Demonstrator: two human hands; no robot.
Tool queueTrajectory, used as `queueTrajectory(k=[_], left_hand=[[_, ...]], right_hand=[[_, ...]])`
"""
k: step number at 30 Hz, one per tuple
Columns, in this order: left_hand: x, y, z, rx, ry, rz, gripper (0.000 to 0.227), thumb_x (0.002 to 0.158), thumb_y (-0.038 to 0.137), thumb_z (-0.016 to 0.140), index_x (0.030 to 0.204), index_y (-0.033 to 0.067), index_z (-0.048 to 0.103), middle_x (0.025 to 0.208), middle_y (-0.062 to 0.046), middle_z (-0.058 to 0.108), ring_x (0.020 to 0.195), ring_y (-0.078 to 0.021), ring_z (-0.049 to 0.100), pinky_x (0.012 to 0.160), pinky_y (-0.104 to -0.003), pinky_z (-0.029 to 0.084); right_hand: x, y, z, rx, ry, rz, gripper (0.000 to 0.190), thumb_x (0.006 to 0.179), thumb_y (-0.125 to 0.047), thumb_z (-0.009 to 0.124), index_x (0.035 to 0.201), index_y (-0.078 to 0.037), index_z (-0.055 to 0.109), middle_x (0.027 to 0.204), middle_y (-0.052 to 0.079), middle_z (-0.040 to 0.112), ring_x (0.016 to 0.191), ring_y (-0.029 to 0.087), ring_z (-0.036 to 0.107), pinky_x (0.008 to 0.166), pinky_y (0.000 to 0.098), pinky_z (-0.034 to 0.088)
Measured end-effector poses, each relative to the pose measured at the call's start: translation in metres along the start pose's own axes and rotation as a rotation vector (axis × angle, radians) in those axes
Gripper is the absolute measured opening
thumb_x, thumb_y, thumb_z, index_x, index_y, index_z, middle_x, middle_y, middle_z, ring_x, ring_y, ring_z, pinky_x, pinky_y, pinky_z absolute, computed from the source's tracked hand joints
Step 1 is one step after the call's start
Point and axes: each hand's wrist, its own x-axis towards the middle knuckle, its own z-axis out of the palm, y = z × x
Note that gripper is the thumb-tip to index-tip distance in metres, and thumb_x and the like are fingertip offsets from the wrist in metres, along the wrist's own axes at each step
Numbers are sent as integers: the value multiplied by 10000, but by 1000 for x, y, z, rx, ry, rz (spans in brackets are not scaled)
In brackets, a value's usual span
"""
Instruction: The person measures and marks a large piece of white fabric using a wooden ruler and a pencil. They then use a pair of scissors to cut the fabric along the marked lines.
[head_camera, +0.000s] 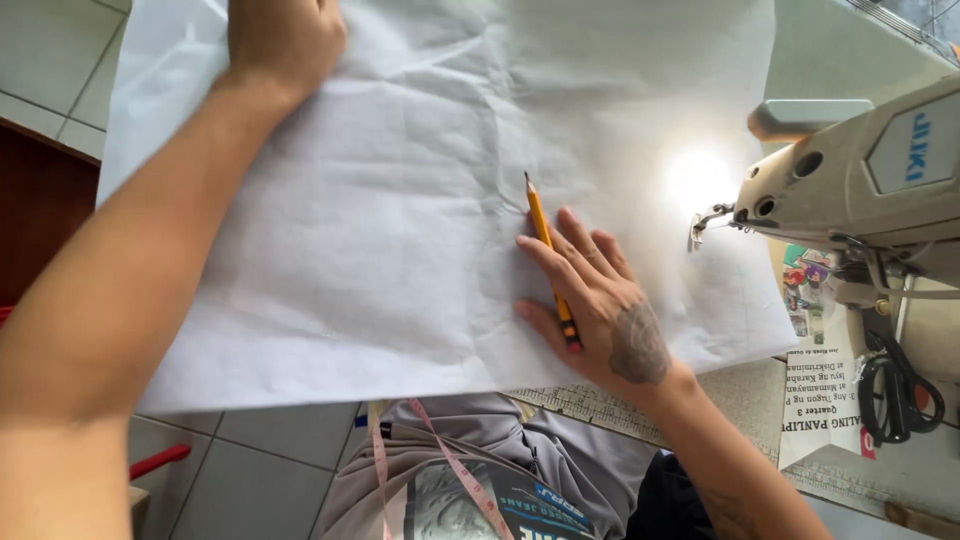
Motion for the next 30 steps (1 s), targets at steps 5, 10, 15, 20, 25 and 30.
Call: queueTrajectory(k=[5, 10, 15, 20, 25, 30], left_hand=[[-55, 162, -62, -82, -193, -116, 443, 942, 33, 630, 1382, -13, 649, 937, -180, 695, 713, -293, 642, 647, -411, 545], [-101, 227, -80, 53, -513, -104, 574, 860, 350, 819, 1367, 145, 646, 744, 28, 671, 651, -263, 665, 575, -483, 536], [-97, 212, -61, 86, -495, 248, 1058, 860, 789, 685, 1611, 91, 421, 1666, -208, 289, 1535, -398, 237, 1195, -613, 209], [-113, 225, -57, 55, -432, 259, 1012, 863, 793, 691, 1555, 84, 487, 1636, -205, 376, 1518, -417, 338, 1208, -607, 162], [-121, 233, -61, 9, -429, 254, 1000, 817, 781, 773, 1469, 65, 526, 1611, -233, 375, 1511, -439, 353, 1211, -639, 157], [-123, 237, -62, 20, -431, 257, 949, 787, 799, 757, 1408, 117, 532, 1632, -221, 350, 1532, -435, 291, 1213, -666, 143]], right_hand=[[-11, 2, -1, -20, 39, -19, 520, 1032, -342, 622, 1475, -95, 508, 1547, 167, 538, 1490, 354, 448, 1198, 503, 357], [-12, 4, -2, -5, 23, -39, 508, 1046, -329, 624, 1477, -83, 517, 1536, 189, 557, 1479, 372, 470, 1184, 490, 361], [-15, 4, -2, 11, 16, -26, 506, 1079, -312, 633, 1491, -54, 494, 1557, 222, 537, 1499, 403, 443, 1192, 519, 350], [-23, 1, -5, 14, -3, -2, 510, 1077, -326, 633, 1492, -62, 497, 1561, 216, 535, 1506, 391, 434, 1189, 516, 348], [-26, 0, -6, 29, -23, 1, 511, 1088, -326, 629, 1502, -61, 489, 1571, 217, 526, 1515, 389, 421, 1198, 522, 340], [-24, 0, -7, 29, -12, 5, 529, 1069, -338, 627, 1500, -65, 487, 1561, 212, 538, 1507, 390, 435, 1197, 507, 338]])
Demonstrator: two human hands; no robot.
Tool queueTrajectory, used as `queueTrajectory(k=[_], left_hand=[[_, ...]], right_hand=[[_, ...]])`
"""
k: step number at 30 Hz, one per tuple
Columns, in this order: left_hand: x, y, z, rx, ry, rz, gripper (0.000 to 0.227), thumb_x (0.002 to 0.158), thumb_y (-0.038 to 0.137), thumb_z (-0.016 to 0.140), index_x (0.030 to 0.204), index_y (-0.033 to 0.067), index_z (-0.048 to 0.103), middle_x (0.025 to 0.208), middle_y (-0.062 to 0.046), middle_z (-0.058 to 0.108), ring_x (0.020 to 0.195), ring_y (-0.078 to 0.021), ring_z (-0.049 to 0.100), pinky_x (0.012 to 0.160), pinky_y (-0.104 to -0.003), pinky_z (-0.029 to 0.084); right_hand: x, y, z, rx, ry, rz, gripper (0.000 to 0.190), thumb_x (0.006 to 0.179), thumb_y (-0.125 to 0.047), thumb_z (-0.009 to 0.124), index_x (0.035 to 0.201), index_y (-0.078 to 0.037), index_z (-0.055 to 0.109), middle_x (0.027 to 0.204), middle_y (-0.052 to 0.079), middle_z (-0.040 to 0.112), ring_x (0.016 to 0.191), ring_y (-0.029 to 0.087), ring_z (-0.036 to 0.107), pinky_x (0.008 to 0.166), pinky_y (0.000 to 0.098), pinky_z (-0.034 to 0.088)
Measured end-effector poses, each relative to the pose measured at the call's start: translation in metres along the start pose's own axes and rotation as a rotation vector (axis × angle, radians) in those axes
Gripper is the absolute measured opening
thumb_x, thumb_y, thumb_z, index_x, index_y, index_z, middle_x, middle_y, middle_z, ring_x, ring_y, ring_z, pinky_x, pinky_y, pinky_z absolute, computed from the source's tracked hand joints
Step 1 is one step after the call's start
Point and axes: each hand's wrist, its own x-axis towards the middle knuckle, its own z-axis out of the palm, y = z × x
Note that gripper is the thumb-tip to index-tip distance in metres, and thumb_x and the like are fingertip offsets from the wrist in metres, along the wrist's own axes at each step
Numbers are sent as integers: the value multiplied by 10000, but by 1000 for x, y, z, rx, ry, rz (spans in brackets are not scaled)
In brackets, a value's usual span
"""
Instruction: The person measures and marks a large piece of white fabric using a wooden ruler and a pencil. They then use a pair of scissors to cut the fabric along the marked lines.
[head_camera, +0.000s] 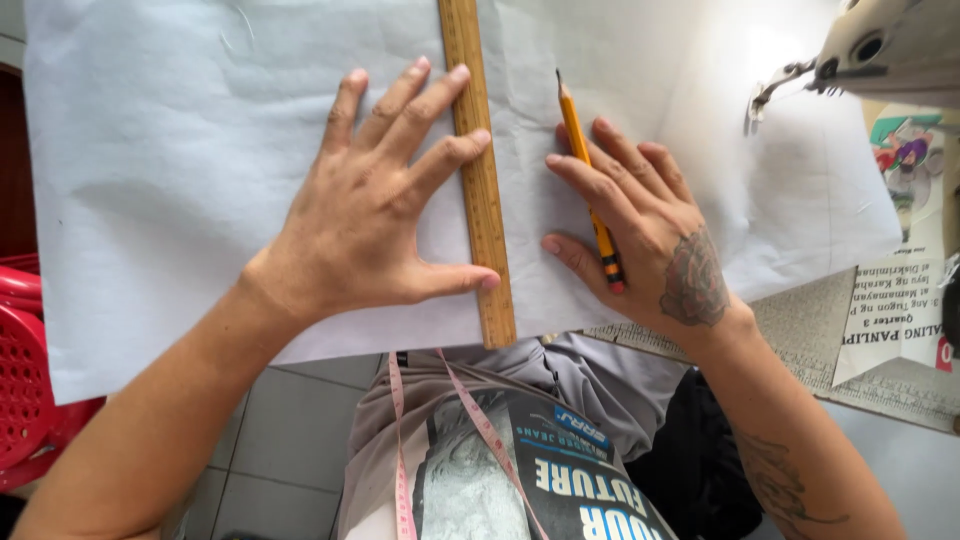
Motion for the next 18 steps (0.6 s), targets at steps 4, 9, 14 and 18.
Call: queueTrajectory(k=[4, 9, 14, 18], left_hand=[[1, 0, 1, 28, 24, -6, 944, 793, 802, 730, 1428, 134, 525, 1614, -181, 397, 1515, -421, 343, 1200, -648, 178], [0, -2, 0, 30, 11, -50, 1119, 796, 835, 706, 1525, 27, 447, 1639, -206, 358, 1531, -400, 328, 1236, -582, 169], [-1, -3, 0, 52, -2, -57, 1138, 793, 851, 709, 1531, 25, 447, 1648, -219, 340, 1536, -401, 319, 1242, -568, 176], [-1, -5, 0, 65, -6, -44, 1124, 807, 853, 696, 1539, 31, 470, 1655, -203, 343, 1537, -399, 312, 1234, -575, 171]], right_hand=[[-1, 0, 1, 1, 14, 11, 524, 1063, -334, 631, 1499, -83, 486, 1575, 181, 523, 1512, 376, 435, 1201, 508, 342], [-1, 0, 2, -1, 19, 6, 515, 1060, -323, 644, 1487, -75, 495, 1553, 193, 547, 1501, 383, 448, 1189, 512, 352], [0, 0, 0, 11, 6, 8, 517, 1067, -328, 634, 1492, -71, 489, 1564, 195, 536, 1501, 397, 451, 1188, 518, 346], [8, -3, -8, 175, 111, -39, 569, 1100, -325, 524, 1485, 88, 452, 1438, 313, 573, 1343, 460, 570, 1121, 554, 444]])
